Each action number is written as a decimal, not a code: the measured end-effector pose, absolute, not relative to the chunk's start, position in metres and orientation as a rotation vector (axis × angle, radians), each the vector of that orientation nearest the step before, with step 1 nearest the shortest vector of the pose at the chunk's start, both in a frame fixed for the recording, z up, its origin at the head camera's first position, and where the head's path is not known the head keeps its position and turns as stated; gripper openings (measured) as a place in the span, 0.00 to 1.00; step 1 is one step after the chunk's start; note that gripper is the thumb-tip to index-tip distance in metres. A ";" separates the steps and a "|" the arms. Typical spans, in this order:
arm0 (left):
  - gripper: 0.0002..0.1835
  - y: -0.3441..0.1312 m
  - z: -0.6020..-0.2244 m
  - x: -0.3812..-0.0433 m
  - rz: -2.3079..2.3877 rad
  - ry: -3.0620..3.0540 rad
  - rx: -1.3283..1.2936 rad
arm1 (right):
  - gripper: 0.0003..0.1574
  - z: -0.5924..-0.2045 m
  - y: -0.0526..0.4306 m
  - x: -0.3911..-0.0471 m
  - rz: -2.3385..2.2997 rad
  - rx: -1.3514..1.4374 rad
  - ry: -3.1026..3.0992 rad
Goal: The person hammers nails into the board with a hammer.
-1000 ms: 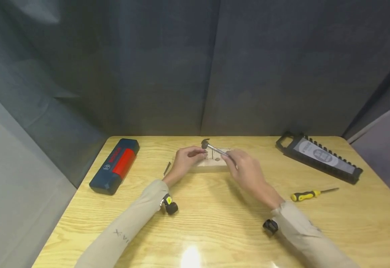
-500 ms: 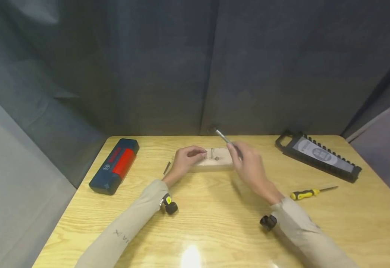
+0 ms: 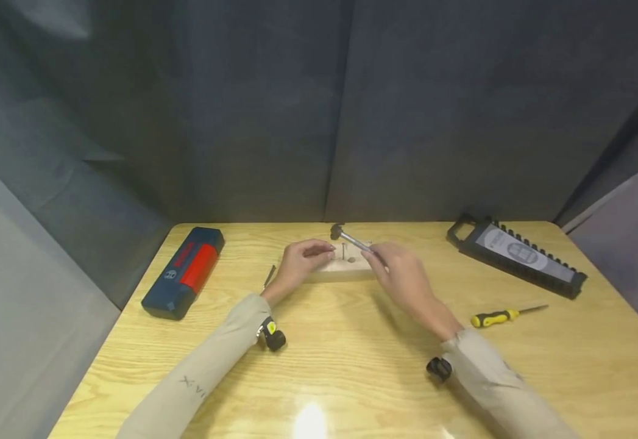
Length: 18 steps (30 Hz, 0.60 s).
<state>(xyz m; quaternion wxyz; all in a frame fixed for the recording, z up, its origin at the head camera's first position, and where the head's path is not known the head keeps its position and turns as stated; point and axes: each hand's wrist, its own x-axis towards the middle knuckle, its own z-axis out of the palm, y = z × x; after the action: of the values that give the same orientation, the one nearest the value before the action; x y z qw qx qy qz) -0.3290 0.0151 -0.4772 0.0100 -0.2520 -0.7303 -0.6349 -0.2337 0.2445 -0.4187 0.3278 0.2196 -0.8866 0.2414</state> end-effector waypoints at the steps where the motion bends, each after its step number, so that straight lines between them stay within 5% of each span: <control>1: 0.10 0.015 -0.477 -0.329 -1.986 -2.280 -0.786 | 0.05 -0.418 0.244 -0.234 0.617 0.578 -2.340; 18: 0.09 0.016 -0.478 -0.329 -1.947 -2.272 -0.790 | 0.03 -0.411 0.226 -0.228 0.655 0.605 -2.215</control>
<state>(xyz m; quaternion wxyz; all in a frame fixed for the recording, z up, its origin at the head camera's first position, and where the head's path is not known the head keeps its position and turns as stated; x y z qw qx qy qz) -0.3286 0.0157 -0.4783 0.0233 -0.2553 -0.7340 -0.6289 -0.2281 0.2264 -0.4107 0.3680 0.2358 -0.8626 0.2549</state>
